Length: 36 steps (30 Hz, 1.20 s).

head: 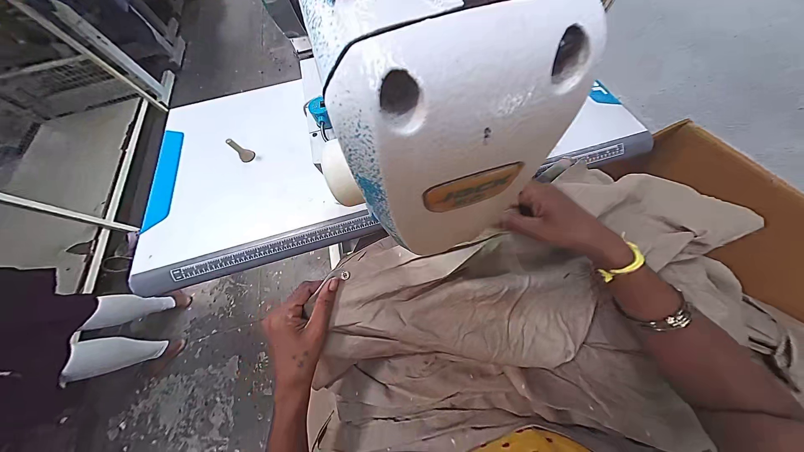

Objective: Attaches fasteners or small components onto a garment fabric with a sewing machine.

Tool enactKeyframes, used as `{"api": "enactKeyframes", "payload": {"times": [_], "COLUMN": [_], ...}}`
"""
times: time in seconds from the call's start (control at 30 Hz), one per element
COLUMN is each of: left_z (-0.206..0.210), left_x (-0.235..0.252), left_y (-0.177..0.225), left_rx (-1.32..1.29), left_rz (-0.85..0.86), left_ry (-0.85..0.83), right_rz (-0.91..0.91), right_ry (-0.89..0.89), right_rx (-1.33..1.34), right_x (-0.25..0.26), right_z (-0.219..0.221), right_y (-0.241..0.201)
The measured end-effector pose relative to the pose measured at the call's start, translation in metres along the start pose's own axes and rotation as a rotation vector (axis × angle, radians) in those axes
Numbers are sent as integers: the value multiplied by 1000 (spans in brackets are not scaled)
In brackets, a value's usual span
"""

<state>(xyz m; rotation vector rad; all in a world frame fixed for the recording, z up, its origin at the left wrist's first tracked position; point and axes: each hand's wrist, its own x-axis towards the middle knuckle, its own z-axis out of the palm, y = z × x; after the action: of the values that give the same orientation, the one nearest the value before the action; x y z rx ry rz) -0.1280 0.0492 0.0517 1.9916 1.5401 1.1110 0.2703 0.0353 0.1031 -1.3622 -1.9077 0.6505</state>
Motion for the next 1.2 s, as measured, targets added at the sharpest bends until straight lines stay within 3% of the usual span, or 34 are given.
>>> {"api": "enactKeyframes", "payload": {"times": [0.23, 0.47, 0.63, 0.7, 0.77, 0.9, 0.97, 1.2], "left_z": [19, 27, 38, 44, 51, 67, 73, 80], "left_x": [21, 25, 22, 23, 25, 26, 26, 22], "left_y": [19, 20, 18, 22, 33, 60, 67, 65], "left_rx": [68, 98, 274, 271, 130, -293, -344, -397], "left_rz": [104, 126, 220, 285, 254, -49, -144, -163], "left_ry": [-43, -74, -45, -89, -209, -395, -397, -320], "right_rz": [129, 110, 514, 587, 470, 125, 129, -10], "right_ry": [327, 360, 340, 344, 337, 273, 230, 307], "right_rx": [-213, -497, -809, -868, -799, -549, -545, -767], "right_x": [-36, -47, -72, -71, -53, 3, 25, 55], "right_z": [-57, -59, -107, -111, -92, -25, -3, 28], "right_y": [65, 86, 104, 97, 79, 53, 47, 69]}}
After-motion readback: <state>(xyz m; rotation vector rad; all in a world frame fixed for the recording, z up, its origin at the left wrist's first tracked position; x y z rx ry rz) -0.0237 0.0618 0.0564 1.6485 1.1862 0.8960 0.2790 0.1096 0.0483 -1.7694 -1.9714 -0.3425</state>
